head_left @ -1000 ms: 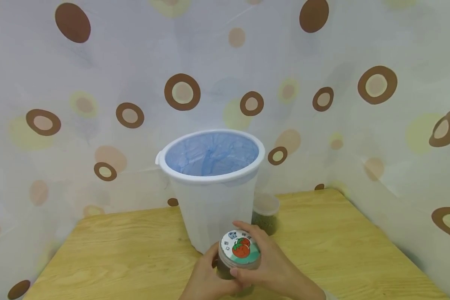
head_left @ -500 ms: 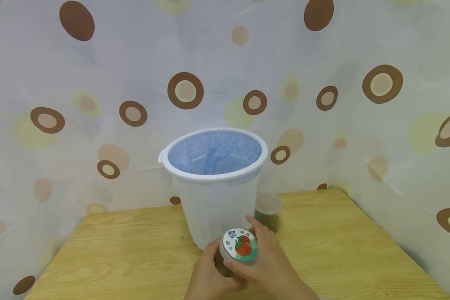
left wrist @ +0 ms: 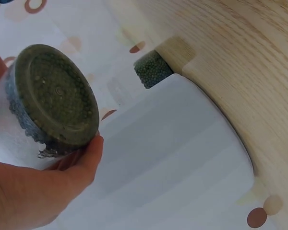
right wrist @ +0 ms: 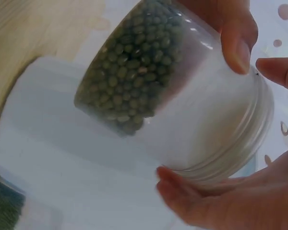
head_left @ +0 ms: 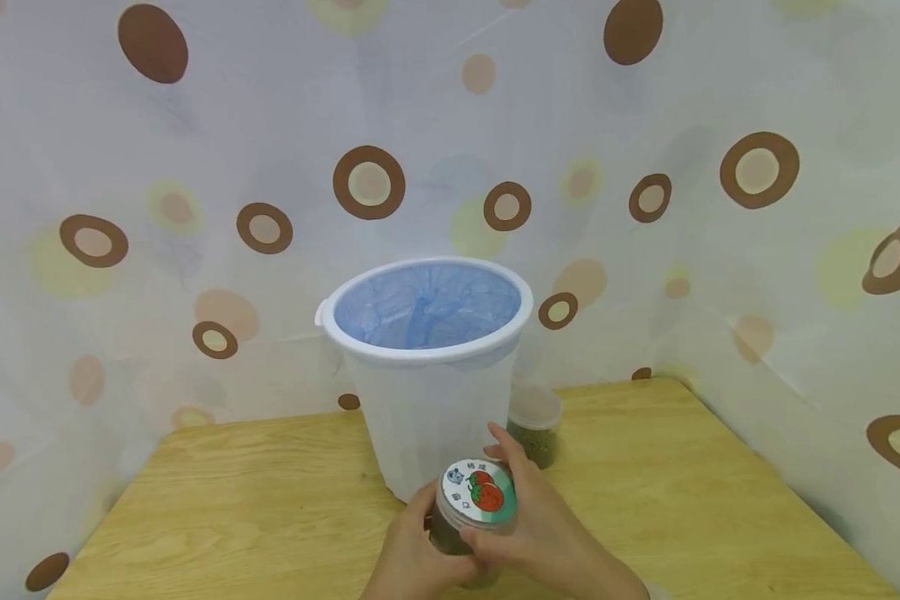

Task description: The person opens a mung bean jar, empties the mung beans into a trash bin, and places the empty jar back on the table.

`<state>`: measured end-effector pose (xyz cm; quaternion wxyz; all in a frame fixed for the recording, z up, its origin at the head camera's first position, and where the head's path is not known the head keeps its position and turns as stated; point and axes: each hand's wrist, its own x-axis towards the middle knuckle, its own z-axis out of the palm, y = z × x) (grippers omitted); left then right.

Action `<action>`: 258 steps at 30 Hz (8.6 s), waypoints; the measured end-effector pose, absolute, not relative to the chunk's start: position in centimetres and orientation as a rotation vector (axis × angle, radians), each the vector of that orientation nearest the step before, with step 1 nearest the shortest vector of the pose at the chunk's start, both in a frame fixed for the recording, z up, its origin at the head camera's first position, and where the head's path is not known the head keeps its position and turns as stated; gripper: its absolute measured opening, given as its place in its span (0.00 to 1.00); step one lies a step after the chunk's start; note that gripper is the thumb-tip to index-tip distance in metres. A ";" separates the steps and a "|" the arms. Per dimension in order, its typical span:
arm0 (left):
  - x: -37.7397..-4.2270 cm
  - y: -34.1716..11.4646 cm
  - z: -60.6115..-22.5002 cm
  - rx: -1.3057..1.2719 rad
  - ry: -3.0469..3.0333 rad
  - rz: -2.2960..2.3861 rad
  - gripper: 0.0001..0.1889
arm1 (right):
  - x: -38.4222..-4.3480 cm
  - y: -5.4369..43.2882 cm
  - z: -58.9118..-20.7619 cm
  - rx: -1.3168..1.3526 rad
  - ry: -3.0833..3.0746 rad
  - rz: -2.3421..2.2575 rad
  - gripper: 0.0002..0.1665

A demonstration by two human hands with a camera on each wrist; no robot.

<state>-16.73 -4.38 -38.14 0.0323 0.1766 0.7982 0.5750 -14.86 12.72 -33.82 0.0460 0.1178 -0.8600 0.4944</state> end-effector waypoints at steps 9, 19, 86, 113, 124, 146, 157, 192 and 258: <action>-16.6 -4.1 -38.1 0.548 2.557 1.761 0.44 | -14.3 11.1 -33.7 0.145 -2.718 1.287 0.70; -16.6 -4.1 -38.4 0.542 2.526 1.746 0.44 | -14.5 11.6 -33.9 0.157 -2.662 1.400 0.66; -16.2 -5.0 -37.9 0.565 2.438 1.686 0.44 | -13.9 14.5 -32.6 0.544 -2.863 1.306 0.60; -16.1 -4.9 -37.8 0.686 2.496 1.572 0.41 | -14.7 15.5 -31.5 0.922 -2.803 1.181 0.45; -16.2 -5.2 -37.7 0.665 2.436 1.651 0.42 | -15.7 15.9 -31.8 0.980 -2.706 1.339 0.46; -16.8 -6.1 -37.8 0.465 2.463 1.714 0.47 | -17.8 19.4 -34.7 0.589 -2.519 1.660 0.44; -16.7 -6.7 -37.9 0.431 2.481 1.715 0.46 | -18.8 19.7 -37.7 0.333 -2.784 1.386 0.47; -17.2 -8.3 -37.8 0.411 2.518 1.758 0.46 | -21.1 17.5 -41.4 0.379 -2.934 1.192 0.52; -16.4 -10.1 -36.1 0.346 2.562 1.747 0.46 | -20.3 19.4 -32.0 0.397 -2.675 1.122 0.18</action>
